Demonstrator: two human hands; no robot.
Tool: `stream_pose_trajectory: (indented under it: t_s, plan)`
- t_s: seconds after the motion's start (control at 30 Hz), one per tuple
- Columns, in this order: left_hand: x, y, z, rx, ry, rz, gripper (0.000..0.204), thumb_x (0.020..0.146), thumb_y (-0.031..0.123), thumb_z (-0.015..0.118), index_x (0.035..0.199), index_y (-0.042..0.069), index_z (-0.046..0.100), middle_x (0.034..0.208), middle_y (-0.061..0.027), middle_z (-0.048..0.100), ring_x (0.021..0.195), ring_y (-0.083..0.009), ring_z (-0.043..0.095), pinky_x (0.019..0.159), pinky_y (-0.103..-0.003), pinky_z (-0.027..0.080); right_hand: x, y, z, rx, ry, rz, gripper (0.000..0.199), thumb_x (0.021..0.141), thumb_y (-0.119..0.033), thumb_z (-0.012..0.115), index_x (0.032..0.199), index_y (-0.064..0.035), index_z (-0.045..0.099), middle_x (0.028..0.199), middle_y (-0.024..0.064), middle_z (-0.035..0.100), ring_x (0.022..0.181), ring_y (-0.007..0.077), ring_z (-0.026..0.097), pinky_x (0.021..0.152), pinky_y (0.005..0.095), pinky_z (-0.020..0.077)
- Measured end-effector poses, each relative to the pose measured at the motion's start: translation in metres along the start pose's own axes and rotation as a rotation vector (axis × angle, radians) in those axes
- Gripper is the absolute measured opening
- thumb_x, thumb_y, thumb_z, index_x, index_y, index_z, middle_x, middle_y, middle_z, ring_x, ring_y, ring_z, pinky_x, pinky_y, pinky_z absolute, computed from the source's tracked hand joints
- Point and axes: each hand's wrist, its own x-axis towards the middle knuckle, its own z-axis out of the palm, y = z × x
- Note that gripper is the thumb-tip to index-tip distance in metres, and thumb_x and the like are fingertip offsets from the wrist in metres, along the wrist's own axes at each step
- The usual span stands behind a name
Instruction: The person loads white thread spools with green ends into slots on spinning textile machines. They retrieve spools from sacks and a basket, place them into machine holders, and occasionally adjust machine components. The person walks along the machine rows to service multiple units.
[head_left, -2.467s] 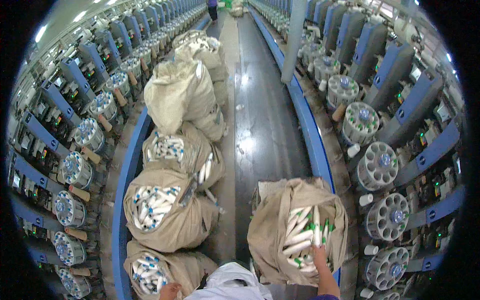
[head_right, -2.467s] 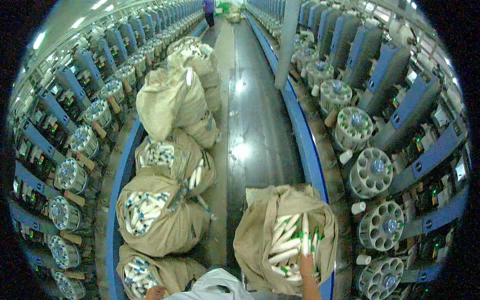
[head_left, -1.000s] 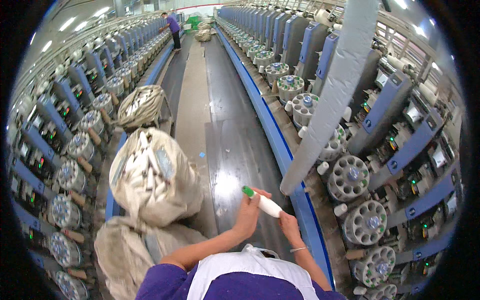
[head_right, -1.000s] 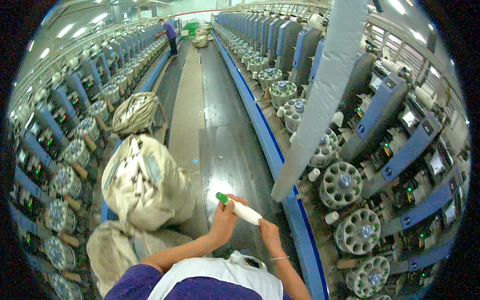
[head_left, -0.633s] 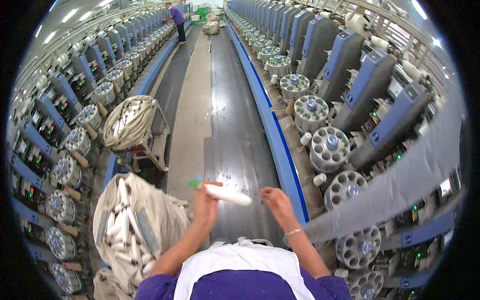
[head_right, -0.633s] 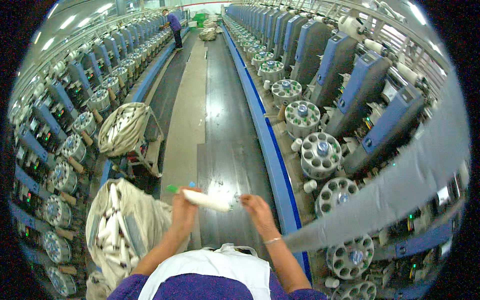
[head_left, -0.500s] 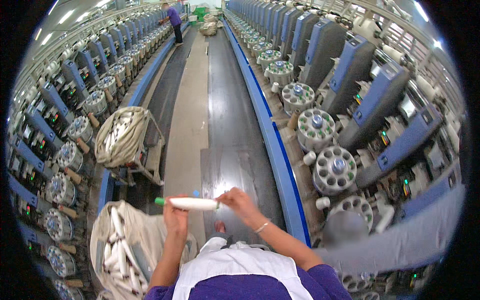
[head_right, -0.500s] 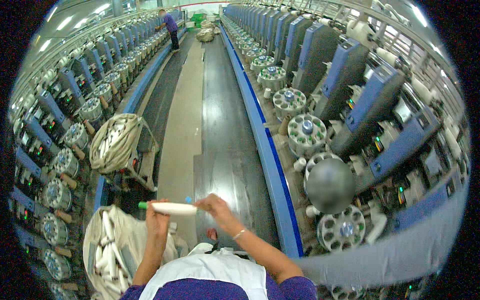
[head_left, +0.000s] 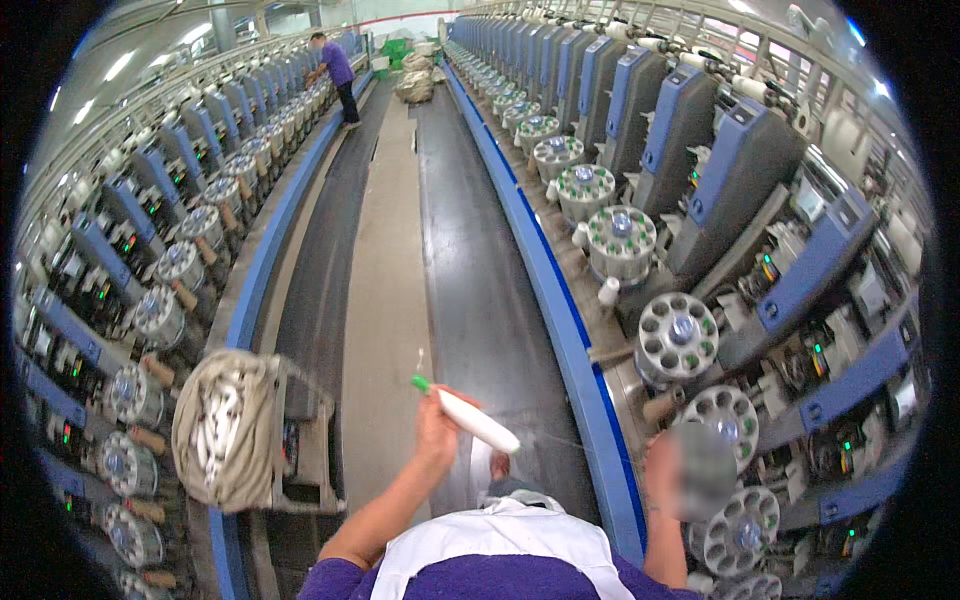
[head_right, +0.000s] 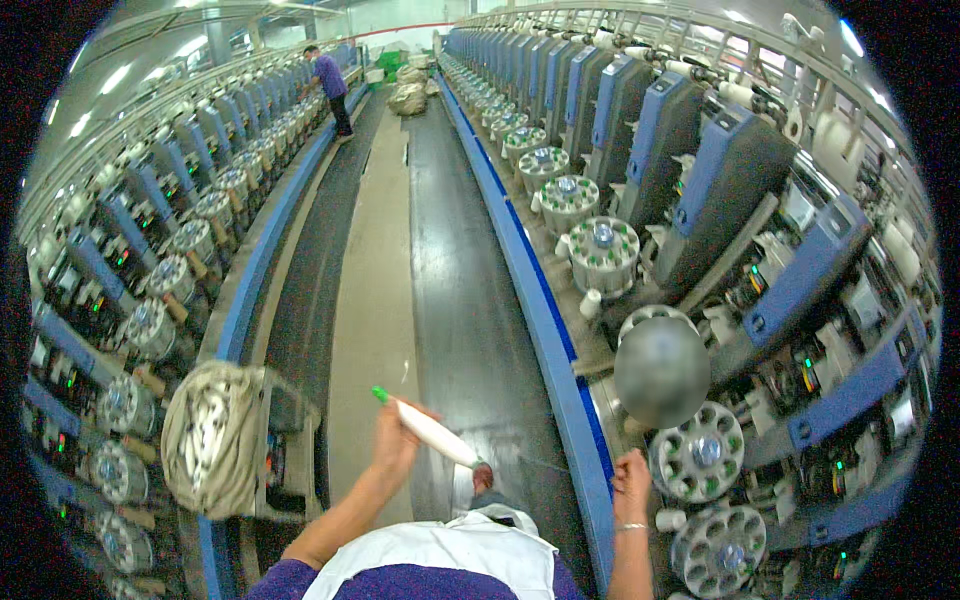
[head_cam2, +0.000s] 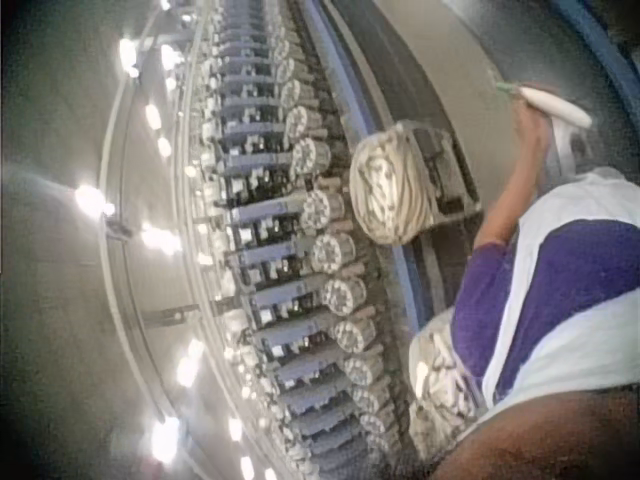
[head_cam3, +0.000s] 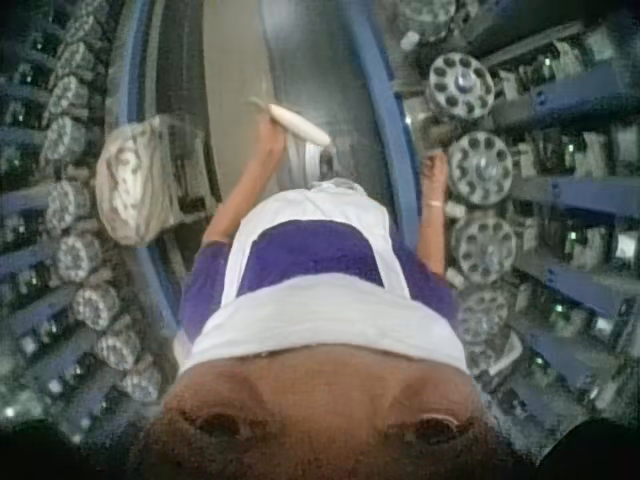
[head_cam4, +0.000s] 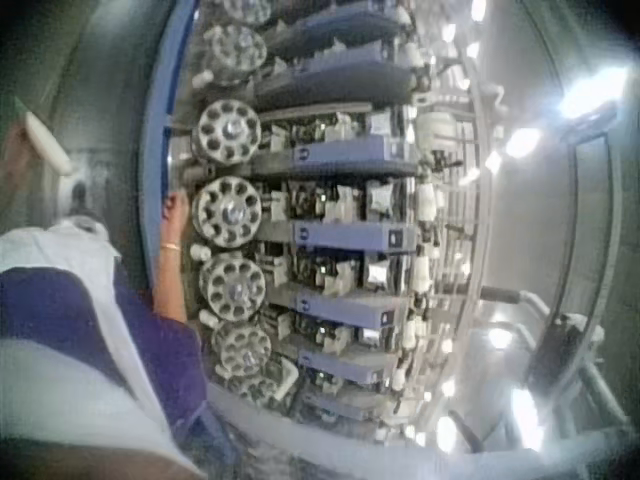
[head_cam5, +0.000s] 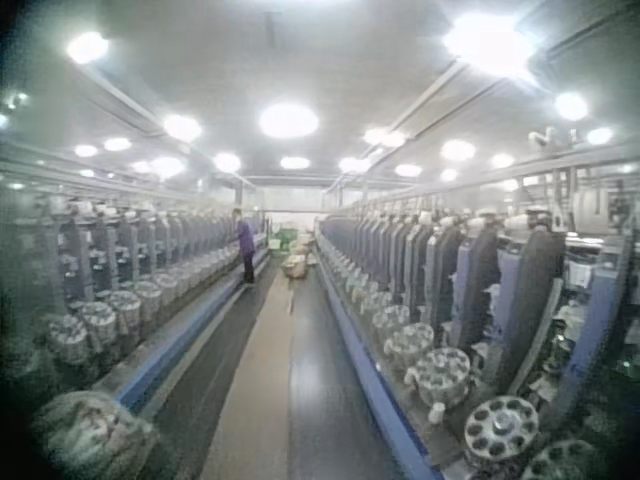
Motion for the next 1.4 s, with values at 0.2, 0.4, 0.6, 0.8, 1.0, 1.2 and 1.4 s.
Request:
stream_pose_trajectory:
  t_s: [0.2,0.4,0.6,0.8,1.0,1.2,1.4]
  plan:
    - [0.247,-0.003,0.032,-0.076,-0.061,-0.087,0.023,0.098,0.03,0.048,0.094,0.007,0.047,0.078,-0.0108,0.057,0.075,-0.0253,0.061,0.08,-0.046,0.053,0.169,0.012,0.232,-0.54,-0.221,-0.321,0.035,0.096,-0.03,0.051,0.077,-0.0067,0.069,0.082,0.002,0.07,0.053,0.0035,0.045,0.046,0.0195,0.0342]
    - [0.443,0.154,-0.049,1.757,0.126,1.072,0.026,0.074,-0.002,0.061,0.098,0.006,0.056,0.094,-0.0107,0.056,0.093,-0.033,0.055,0.095,-0.049,0.038,0.254,0.109,0.571,-1.381,-1.392,-0.425,0.033,0.091,-0.034,0.054,0.09,-0.0061,0.071,0.082,0.0131,0.069,0.076,0.025,0.067,0.07,0.0372,0.0511]
    - [0.65,0.237,-0.145,1.661,0.424,0.839,0.017,0.078,0.006,0.064,0.093,0.002,0.058,0.089,-0.0131,0.058,0.089,-0.032,0.056,0.085,-0.044,0.042,0.379,0.142,0.793,-1.088,-1.483,-0.307,0.031,0.092,-0.033,0.056,0.089,-0.0055,0.069,0.07,0.0097,0.062,0.064,0.0167,0.058,0.063,0.0321,0.0456]
    - [0.954,0.188,-0.085,1.717,-0.204,0.83,0.032,0.065,0.005,0.071,0.096,0.011,0.063,0.1,-0.0062,0.064,0.092,-0.0304,0.056,0.09,-0.047,0.038,0.573,0.115,0.886,-1.012,-0.876,-0.241,0.024,0.085,-0.025,0.068,0.092,-0.0019,0.069,0.082,0.0061,0.067,0.076,0.0141,0.062,0.068,0.0284,0.0484]
    - [1.222,0.124,-0.011,1.691,-0.56,0.804,0.031,0.071,0.004,0.064,0.1,0.014,0.064,0.107,-0.0022,0.064,0.102,-0.0258,0.059,0.082,-0.038,0.048,0.787,0.106,0.964,-0.85,-0.276,-0.339,0.017,0.078,-0.017,0.073,0.08,0.0,0.068,0.074,0.0032,0.06,0.068,0.0113,0.054,0.064,0.026,0.0438]
    - [1.427,0.155,-0.067,1.438,-0.071,0.501,0.026,0.079,0.005,0.061,0.105,0.011,0.063,0.105,-0.0064,0.066,0.088,-0.0252,0.065,0.077,-0.038,0.051,0.949,0.115,1.22,-0.932,-0.559,-0.595,0.019,0.078,-0.019,0.074,0.078,-0.0016,0.066,0.077,0.008,0.06,0.069,0.0193,0.058,0.063,0.0304,0.0464]
    - [1.593,0.232,-0.144,1.139,0.692,0.228,0.023,0.089,0.014,0.058,0.108,0.001,0.061,0.086,-0.0084,0.063,0.072,-0.0189,0.058,0.066,-0.035,0.046,1.049,0.15,1.487,-0.955,-1.173,-0.988,0.018,0.082,-0.021,0.066,0.081,-0.0039,0.062,0.081,0.0105,0.052,0.083,0.0288,0.053,0.07,0.0383,0.0443]
